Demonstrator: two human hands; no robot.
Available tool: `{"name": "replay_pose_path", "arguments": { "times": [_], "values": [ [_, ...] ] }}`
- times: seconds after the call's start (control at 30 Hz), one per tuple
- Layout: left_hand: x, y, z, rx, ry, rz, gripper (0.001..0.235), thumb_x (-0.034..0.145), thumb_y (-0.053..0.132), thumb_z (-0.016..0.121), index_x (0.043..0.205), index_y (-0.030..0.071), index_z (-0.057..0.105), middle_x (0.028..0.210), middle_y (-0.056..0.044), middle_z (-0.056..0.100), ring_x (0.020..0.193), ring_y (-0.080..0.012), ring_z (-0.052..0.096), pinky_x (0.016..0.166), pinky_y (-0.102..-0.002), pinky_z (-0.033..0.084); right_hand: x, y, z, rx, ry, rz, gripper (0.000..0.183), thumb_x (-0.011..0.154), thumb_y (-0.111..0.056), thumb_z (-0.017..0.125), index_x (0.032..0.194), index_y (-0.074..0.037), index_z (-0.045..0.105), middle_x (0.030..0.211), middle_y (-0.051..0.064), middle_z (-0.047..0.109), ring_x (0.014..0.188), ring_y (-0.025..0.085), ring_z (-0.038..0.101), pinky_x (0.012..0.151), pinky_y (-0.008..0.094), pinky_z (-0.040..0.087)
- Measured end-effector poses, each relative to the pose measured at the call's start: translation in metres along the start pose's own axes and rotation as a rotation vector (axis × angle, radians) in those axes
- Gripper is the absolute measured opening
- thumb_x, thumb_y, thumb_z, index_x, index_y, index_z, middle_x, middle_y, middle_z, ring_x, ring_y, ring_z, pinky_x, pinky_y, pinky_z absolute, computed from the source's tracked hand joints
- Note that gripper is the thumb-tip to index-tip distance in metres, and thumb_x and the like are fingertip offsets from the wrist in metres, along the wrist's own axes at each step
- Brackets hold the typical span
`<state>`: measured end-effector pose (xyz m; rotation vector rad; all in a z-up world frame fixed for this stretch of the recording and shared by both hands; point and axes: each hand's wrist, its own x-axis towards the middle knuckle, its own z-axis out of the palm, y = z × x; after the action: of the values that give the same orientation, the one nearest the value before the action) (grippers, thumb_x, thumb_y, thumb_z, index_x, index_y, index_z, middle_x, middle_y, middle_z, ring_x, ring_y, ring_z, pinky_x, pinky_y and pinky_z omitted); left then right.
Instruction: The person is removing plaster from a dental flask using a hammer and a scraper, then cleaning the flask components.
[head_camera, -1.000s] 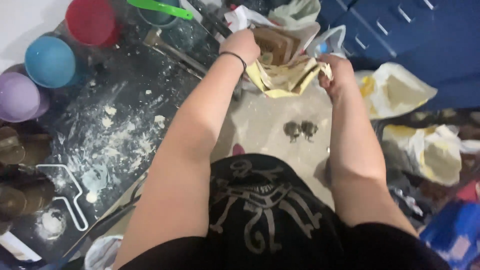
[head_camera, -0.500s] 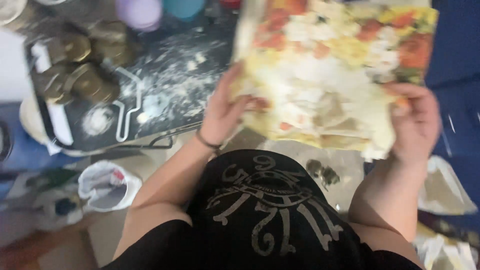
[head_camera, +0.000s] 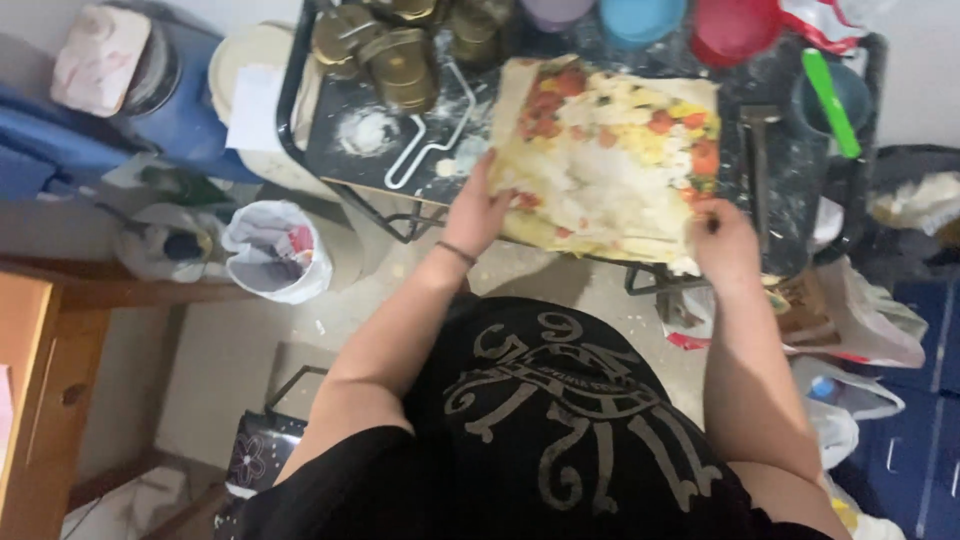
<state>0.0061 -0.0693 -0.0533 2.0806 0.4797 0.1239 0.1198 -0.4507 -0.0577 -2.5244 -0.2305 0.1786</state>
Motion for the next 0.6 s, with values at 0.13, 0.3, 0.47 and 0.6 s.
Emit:
{"name": "replay_pose_path", "arguments": {
  "times": [0.13, 0.3, 0.47, 0.6],
  "values": [
    [0.02, -0.038, 0.003, 0.346, 0.158, 0.27, 0.062, 0.089, 0.029, 0.08, 0.146, 0.019, 0.057, 0.135, -0.016, 0.062, 0.116, -0.0434, 0.069, 0.092, -0.049, 0.062, 0.008, 0.04, 0.024, -0.269, 0.172, -0.022, 0.031, 0.097, -0.032, 0.076, 0.127, -0.03, 0.076, 0.135, 0.011, 0.054, 0.125, 0.036, 0.06, 0.102, 0.047, 0.05],
    [0.042, -0.04, -0.087, 0.43, 0.22, 0.43, 0.028, 0.083, 0.03, 0.085, 0.108, 0.023, 0.077, 0.118, -0.003, 0.067, 0.102, -0.0302, 0.07, 0.085, -0.043, 0.057, -0.033, -0.035, 0.046, -0.153, 0.342, -0.222, 0.014, 0.102, -0.009, 0.075, 0.113, -0.014, 0.081, 0.091, 0.017, 0.07, 0.093, 0.04, 0.069, 0.085, 0.048, 0.054],
    [0.095, -0.064, -0.17, 0.269, 0.284, 0.343, 0.031, 0.091, 0.019, 0.08, 0.12, 0.015, 0.07, 0.118, -0.007, 0.065, 0.1, -0.0286, 0.071, 0.085, -0.039, 0.059, -0.055, -0.179, 0.071, -0.001, 0.142, -0.047, 0.021, 0.107, -0.008, 0.057, 0.121, -0.008, 0.074, 0.105, 0.024, 0.072, 0.106, 0.048, 0.067, 0.094, 0.054, 0.052],
    [0.121, -0.072, -0.198, 0.188, 0.243, 0.222, 0.052, 0.099, 0.017, 0.074, 0.145, 0.005, 0.054, 0.134, -0.014, 0.057, 0.1, -0.0311, 0.073, 0.082, -0.044, 0.064, -0.04, -0.196, 0.111, 0.017, 0.103, -0.111, 0.04, 0.092, 0.0, 0.058, 0.126, -0.014, 0.072, 0.125, 0.011, 0.064, 0.109, 0.039, 0.069, 0.095, 0.052, 0.056]
  ]
}}
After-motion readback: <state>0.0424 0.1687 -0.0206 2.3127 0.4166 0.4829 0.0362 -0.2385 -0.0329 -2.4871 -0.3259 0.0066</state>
